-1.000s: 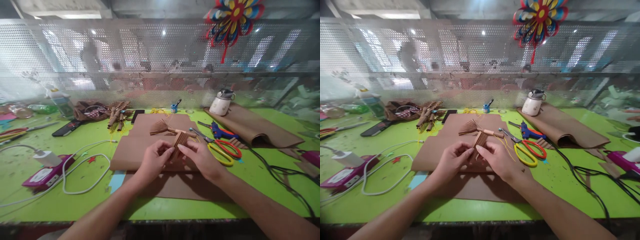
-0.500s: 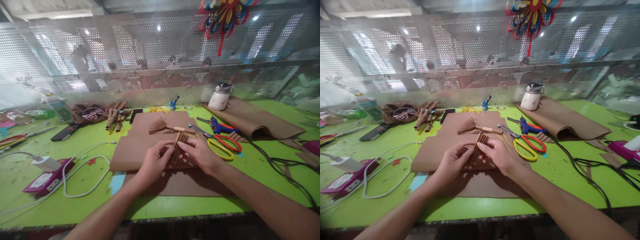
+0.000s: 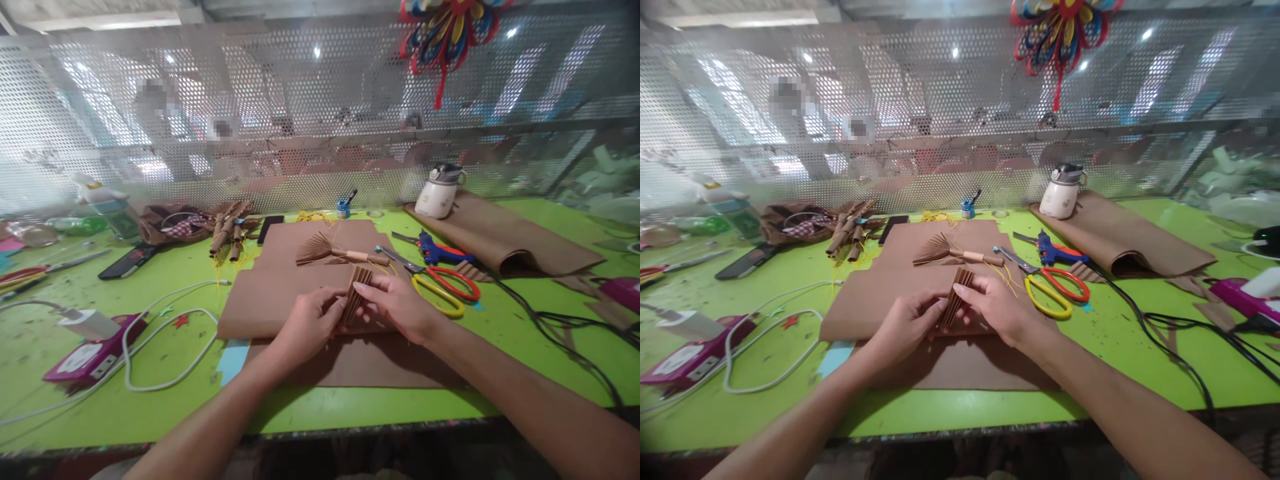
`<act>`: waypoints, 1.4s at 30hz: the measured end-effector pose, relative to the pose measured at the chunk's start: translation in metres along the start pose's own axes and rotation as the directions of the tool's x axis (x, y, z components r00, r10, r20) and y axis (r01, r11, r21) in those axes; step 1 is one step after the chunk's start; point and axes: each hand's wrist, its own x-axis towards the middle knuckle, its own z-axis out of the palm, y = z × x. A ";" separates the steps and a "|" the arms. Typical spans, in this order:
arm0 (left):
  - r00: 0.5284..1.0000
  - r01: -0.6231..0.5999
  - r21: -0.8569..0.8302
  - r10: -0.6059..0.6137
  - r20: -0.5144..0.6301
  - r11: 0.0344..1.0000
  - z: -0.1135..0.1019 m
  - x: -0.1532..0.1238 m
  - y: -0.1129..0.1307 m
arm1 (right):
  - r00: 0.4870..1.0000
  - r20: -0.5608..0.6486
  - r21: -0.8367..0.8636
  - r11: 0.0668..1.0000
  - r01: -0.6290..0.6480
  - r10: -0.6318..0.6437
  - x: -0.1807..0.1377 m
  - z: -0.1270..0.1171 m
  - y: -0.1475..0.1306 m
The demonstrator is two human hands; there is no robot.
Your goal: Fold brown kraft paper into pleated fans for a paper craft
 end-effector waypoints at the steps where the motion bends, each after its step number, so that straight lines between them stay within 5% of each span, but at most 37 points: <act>1: 1.000 0.016 -0.008 -0.016 0.009 1.000 0.000 0.000 0.000 | 1.000 0.001 -0.001 1.000 -0.001 0.001 0.000 0.000 0.000; 11: 0.997 0.079 -0.089 -0.078 0.010 0.993 0.003 -0.001 0.000 | 1.000 -0.013 -0.155 0.988 -0.008 0.006 -0.002 0.001 -0.002; 20: 0.997 0.001 -0.027 -0.003 -0.076 1.000 0.002 0.002 -0.012 | 1.000 0.007 -0.191 0.981 -0.026 0.028 -0.004 0.004 -0.003; 25: 0.994 0.083 -0.247 -0.097 -0.046 0.965 -0.001 0.001 -0.011 | 0.999 0.030 -0.238 0.971 -0.014 0.022 -0.004 0.005 -0.004; 32: 0.975 0.209 -0.589 -0.213 0.065 0.781 -0.007 0.001 -0.005 | 0.997 0.057 -0.179 0.983 -0.040 0.051 -0.004 0.001 -0.003; 42: 0.971 0.197 -0.644 -0.238 0.024 0.739 -0.009 0.001 -0.005 | 0.994 0.073 -0.183 0.981 -0.065 0.080 -0.003 -0.001 -0.002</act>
